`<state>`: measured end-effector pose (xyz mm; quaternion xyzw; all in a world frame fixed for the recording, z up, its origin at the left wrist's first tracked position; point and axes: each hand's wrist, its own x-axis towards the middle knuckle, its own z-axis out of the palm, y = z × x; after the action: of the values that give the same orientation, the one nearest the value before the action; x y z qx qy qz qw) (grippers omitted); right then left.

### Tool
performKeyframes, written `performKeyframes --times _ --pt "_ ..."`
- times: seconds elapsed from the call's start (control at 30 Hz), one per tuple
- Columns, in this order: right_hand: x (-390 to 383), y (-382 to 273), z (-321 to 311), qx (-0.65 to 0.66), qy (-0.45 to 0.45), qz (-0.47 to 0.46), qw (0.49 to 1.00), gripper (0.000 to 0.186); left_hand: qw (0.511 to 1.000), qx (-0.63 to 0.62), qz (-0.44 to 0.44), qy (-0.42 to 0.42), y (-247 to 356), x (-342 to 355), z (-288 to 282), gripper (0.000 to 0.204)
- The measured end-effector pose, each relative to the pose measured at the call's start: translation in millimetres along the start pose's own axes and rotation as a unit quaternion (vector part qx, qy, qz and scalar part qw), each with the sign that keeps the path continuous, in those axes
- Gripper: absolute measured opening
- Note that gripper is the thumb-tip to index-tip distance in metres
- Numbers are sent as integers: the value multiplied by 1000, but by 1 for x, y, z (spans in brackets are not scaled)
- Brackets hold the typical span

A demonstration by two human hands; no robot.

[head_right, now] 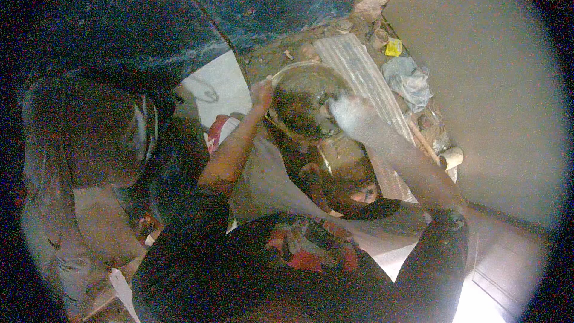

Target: The person applies mortar to a tile using a trowel. They scoop mortar from a bucket and spread it evenly across the back of the tile while sitting on the floor.

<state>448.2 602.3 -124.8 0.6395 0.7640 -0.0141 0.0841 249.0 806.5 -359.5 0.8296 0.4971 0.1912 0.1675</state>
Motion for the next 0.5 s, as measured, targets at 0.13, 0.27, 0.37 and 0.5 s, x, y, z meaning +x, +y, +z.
performKeyframes --times 0.13,0.27,0.37,0.5 --pt "15 8 -6 4 -72 54 996 21 996 17 -81 -41 39 0 -32 23" --pt "47 -11 27 -19 -101 28 994 22 994 105 -1 -26 1 9 2 28" --pt "34 -34 52 -20 -46 -23 998 19 994 106 -16 -34 10 11 -1 31" --pt "-6 -23 58 83 -54 29 995 24 998 63 -15 -12 -10 10 25 29"
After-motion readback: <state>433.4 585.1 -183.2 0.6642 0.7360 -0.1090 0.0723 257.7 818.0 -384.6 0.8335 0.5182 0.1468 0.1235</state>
